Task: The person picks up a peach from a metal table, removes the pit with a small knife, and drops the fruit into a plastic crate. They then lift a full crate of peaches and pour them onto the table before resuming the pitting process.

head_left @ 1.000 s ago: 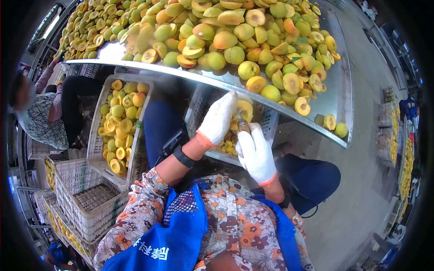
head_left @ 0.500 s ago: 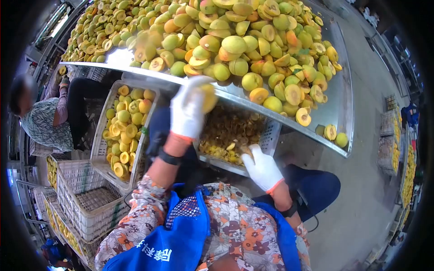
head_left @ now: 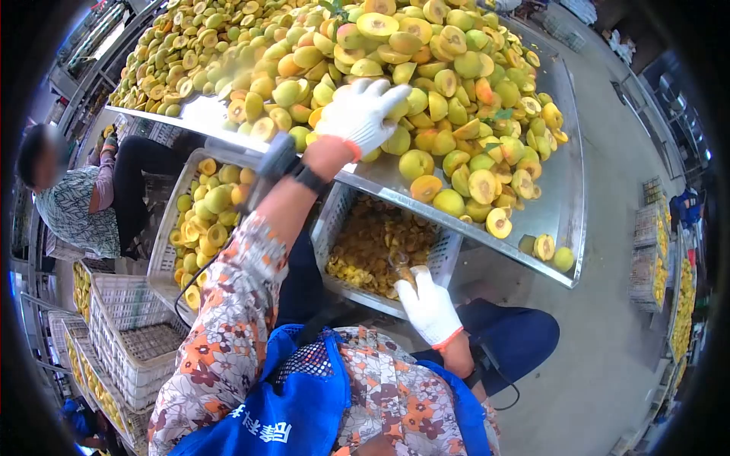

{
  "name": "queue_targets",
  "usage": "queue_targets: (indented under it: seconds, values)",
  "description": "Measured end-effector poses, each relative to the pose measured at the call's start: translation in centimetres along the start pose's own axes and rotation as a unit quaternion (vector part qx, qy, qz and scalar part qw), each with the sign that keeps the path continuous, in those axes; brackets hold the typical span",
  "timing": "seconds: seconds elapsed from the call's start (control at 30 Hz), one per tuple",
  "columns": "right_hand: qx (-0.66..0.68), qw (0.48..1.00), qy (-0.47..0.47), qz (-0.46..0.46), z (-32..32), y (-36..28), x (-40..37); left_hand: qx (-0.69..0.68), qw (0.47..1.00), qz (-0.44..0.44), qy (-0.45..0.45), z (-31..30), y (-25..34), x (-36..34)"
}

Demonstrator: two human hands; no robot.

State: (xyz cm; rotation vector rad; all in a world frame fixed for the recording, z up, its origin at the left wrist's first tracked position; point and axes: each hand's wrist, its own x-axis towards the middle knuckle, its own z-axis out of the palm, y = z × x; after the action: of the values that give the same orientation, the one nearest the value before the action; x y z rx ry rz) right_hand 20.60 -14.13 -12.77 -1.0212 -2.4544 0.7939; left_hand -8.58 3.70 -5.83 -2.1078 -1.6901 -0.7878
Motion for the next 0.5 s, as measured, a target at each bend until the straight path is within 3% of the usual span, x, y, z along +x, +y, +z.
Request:
queue_targets:
  seconds: [0.03,0.17,0.2,0.23,0.27,0.3,0.37,0.43,0.5]
  values:
    - [-0.057,0.996,0.012,-0.070,-0.4,0.2,-0.2,0.012,0.999,-0.001,-0.042,0.6,0.0,0.7]
    - [-0.064,0.993,0.071,-0.073,-1.6,0.0,-0.6,-0.062,0.997,-0.052,-0.012,-0.9,0.2,-0.4]
    - [-0.038,0.994,0.096,-0.041,-1.8,-0.4,-0.4,-0.207,0.971,-0.120,-0.001,-2.0,1.0,-1.5]
    - [-0.011,0.993,0.120,-0.008,-1.9,-0.7,-0.3,-0.346,0.919,-0.188,0.009,-2.8,1.9,-3.0]
    - [-0.076,0.984,0.140,-0.077,-2.3,-0.6,0.0,-0.423,0.874,-0.238,0.020,-3.2,3.0,-4.8]
    - [-0.078,0.982,0.143,-0.100,-3.0,-1.4,0.8,-0.484,0.845,-0.228,0.004,-4.4,4.3,-6.4]
    - [0.153,0.977,0.133,0.062,-3.8,-4.1,2.6,-0.702,0.630,-0.331,-0.038,-4.8,6.4,-9.2]
    - [0.151,0.977,0.147,0.036,-3.9,-5.2,3.7,-0.775,0.532,-0.340,-0.037,-5.6,8.5,-10.5]
    - [0.124,0.980,0.156,0.021,-3.6,-5.8,4.1,-0.775,0.545,-0.319,-0.032,-4.9,9.4,-12.0]
